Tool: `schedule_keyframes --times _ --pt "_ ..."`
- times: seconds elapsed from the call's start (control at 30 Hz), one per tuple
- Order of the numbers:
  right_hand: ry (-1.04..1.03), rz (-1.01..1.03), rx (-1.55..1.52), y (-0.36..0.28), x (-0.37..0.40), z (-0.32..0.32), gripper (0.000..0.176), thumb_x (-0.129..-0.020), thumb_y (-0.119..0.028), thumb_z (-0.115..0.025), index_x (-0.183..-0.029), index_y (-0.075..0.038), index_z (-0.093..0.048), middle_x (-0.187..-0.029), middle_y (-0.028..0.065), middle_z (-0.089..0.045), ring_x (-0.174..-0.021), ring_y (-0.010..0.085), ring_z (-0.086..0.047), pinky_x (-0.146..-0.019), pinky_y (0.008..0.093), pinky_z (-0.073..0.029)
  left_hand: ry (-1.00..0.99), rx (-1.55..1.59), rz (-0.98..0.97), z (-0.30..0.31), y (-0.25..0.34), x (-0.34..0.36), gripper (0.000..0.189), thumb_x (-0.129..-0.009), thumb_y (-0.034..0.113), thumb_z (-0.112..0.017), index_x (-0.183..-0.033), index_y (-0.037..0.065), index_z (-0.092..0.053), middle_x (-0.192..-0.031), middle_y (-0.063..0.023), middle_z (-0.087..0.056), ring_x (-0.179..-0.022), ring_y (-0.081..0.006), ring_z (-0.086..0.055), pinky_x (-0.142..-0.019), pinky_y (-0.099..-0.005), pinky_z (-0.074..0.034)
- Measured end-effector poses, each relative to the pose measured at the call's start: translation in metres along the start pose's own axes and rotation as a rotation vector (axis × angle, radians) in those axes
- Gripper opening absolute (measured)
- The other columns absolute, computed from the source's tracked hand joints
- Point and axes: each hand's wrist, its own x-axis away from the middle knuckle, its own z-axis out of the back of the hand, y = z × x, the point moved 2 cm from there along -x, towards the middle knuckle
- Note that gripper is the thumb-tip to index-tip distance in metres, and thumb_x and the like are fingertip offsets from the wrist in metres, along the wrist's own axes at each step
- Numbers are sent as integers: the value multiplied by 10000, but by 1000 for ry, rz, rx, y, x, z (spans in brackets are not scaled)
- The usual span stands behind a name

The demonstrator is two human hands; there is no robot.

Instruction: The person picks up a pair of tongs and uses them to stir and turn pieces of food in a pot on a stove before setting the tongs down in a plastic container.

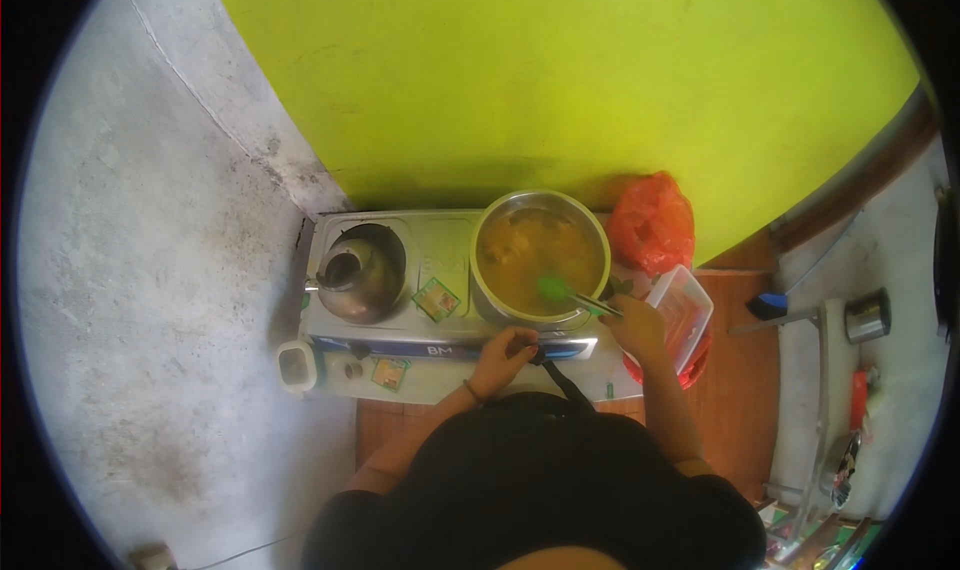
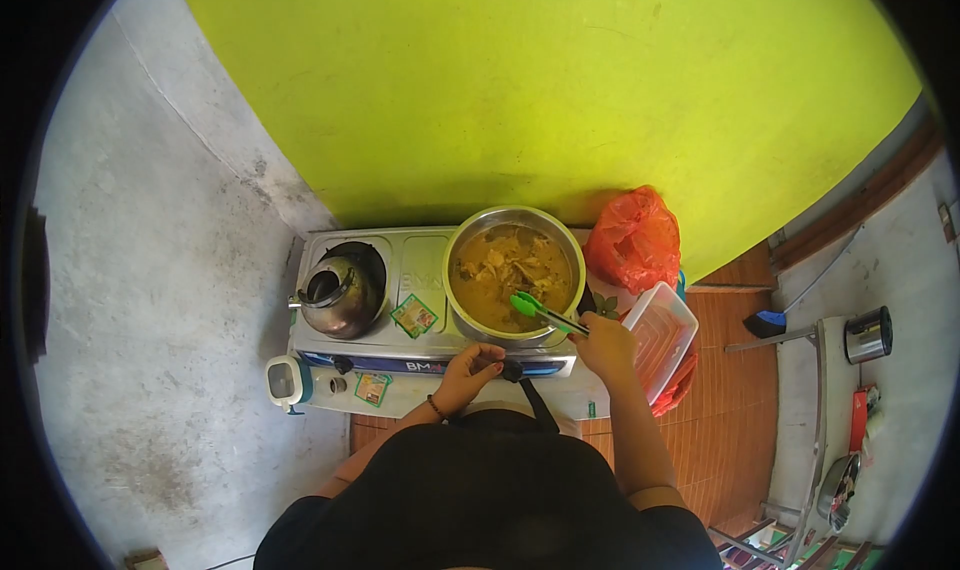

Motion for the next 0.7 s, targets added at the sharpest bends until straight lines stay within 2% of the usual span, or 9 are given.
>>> schedule_keyframes --times 0.17,0.37,0.47,0.57,0.7 --pt "10 -75 -62 5 -1 11 276 -813 -361 -673 -980 -141 -653 -898 128 -676 -912 314 -646 -742 443 -485 1 -15 -1 1 -2 0 233 -889 75 -655 -1112 34 -601 -1025 -22 -637 -882 -78 -598 -798 -236 -480" --pt "76 -2 14 0 3 -5 227 -813 -316 -661 -936 -127 -635 -871 134 -669 -801 332 -661 -667 466 -498 -6 56 -9 0 -6 -2 241 -890 65 -651 -1121 30 -592 -1051 -28 -630 -910 -81 -592 -815 -242 -480" --pt "105 85 49 -9 12 -6 228 -797 -296 -678 -912 -110 -616 -846 137 -670 -752 339 -663 -627 473 -499 25 56 -51 1 -15 -3 243 -887 68 -653 -1117 19 -589 -1028 -46 -648 -913 -114 -625 -817 -265 -507" --pt "97 119 124 -19 19 -3 254 -774 -297 -707 -898 -99 -607 -824 132 -665 -745 335 -663 -625 465 -499 6 -40 -4 1 -2 -1 241 -889 61 -651 -1117 15 -587 -1032 -47 -646 -924 -114 -621 -818 -267 -508" --pt "130 185 140 -15 19 8 271 -750 -293 -734 -900 -100 -616 -799 115 -651 -740 323 -661 -624 453 -502 -19 44 17 0 -3 -1 241 -891 55 -646 -1122 21 -588 -1063 -33 -627 -944 -88 -594 -843 -251 -483"
